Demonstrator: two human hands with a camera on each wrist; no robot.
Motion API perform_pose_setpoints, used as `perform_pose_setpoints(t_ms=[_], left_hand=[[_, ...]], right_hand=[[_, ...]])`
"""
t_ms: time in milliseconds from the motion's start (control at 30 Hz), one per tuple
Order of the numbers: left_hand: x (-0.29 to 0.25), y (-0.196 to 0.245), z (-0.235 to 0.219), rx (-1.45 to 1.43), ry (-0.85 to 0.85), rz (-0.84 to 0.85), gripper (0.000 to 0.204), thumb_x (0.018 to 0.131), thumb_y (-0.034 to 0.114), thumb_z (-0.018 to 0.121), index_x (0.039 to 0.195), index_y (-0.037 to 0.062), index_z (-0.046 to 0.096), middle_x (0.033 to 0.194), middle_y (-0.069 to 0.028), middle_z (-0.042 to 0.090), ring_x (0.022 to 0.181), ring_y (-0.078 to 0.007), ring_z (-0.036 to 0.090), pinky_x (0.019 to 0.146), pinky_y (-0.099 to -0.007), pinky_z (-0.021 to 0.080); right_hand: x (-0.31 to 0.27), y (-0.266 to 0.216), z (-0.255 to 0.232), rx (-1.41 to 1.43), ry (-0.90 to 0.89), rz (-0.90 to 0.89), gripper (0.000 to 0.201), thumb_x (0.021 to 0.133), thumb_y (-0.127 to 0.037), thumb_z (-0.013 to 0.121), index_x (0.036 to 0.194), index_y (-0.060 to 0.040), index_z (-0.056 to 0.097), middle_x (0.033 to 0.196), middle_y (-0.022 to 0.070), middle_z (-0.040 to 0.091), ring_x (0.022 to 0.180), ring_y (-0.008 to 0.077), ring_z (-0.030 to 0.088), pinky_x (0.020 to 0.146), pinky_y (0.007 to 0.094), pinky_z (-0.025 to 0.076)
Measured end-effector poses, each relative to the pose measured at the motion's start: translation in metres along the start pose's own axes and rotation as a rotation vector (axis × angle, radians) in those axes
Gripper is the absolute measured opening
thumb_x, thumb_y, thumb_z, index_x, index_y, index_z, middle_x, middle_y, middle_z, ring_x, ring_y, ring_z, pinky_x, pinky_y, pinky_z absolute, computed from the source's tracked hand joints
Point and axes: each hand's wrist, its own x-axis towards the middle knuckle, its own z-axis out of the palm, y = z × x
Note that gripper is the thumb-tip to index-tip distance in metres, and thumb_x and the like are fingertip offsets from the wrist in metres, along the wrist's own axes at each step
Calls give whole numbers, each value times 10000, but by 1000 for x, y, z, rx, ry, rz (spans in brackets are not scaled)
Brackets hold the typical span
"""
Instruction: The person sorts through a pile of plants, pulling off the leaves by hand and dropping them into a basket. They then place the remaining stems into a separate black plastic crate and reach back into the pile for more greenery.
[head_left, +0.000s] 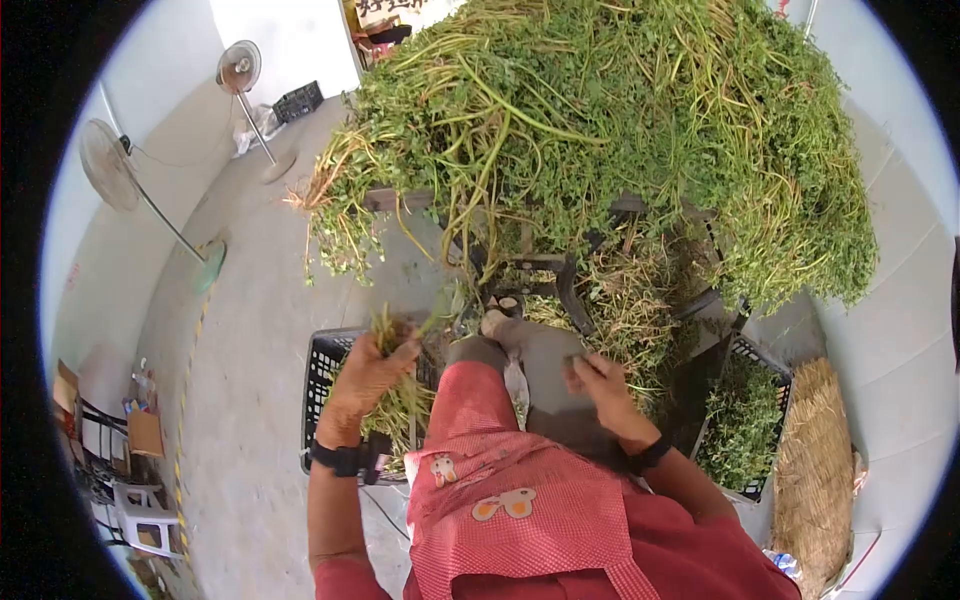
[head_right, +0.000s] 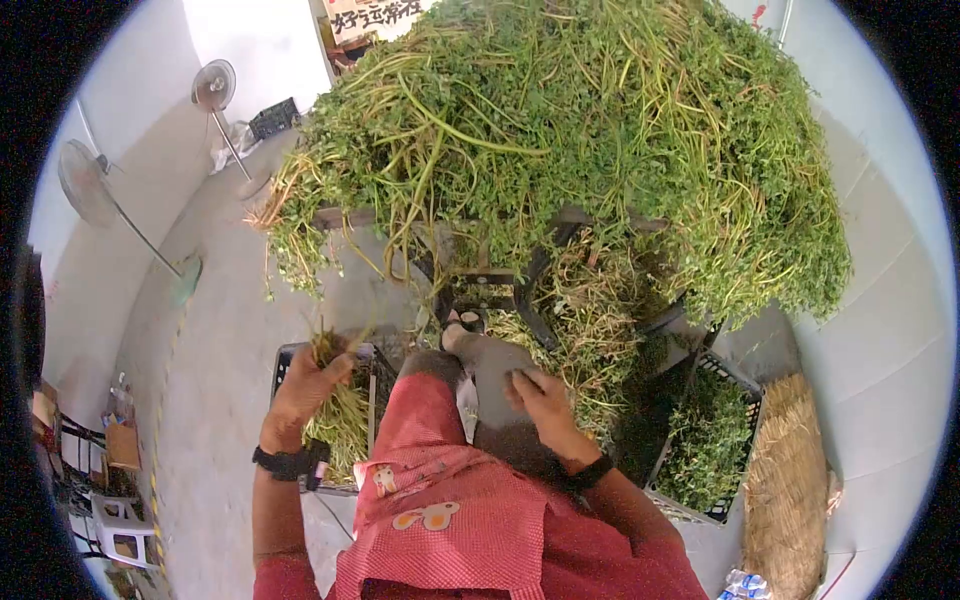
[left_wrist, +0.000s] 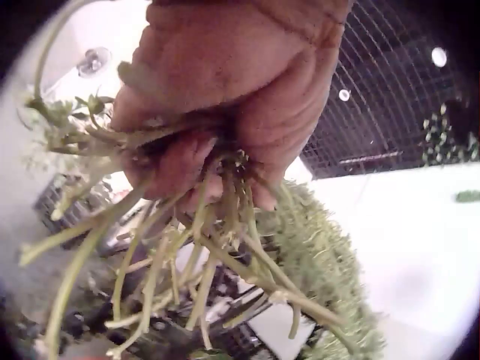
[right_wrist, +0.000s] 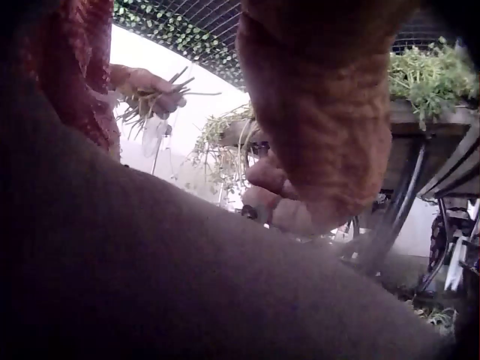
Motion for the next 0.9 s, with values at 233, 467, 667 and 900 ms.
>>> perform_pose_setpoints(t_ms=[233, 467, 667, 900], left_hand=[[32, -137, -129, 1194, 333, -54, 831, 680, 286, 778, 1289, -52, 325, 1151, -215, 508, 1057, -301, 512, 884, -373, 421], [39, -209, -107, 398, 176, -29, 662, 711, 175, 745, 1248, -18, 409, 1270, -211, 433, 1046, -299, 545, 833, -350, 474], [2, -131, 15, 633, -73, 118, 648, 760, 304, 695, 1286, 66, 400, 1324, -203, 360, 1164, -313, 446, 930, -435, 405], [-15, -136, 55, 1160, -268, 8, 646, 760, 522, 584, 1321, 271, 387, 1430, -137, 217, 1280, -441, 215, 975, -608, 260]], right_hand=[[3, -35, 5, -153, -50, -3, 255, 895, -214, 539, 874, 26, 624, 707, 40, 605, 606, 80, 538, 534, 239, 448], [67, -176, 3, -631, 136, -626, 210, 839, -215, 586, 834, -12, 638, 611, 56, 563, 535, 93, 479, 500, 261, 391], [141, -244, 30, -762, 202, -1116, 291, 825, -220, 598, 1040, -23, 610, 889, 144, 631, 705, 256, 604, 620, 313, 469], [158, -263, 37, -1062, 184, -793, 318, 788, -275, 628, 1045, -88, 637, 806, 118, 638, 665, 268, 600, 619, 335, 485]])
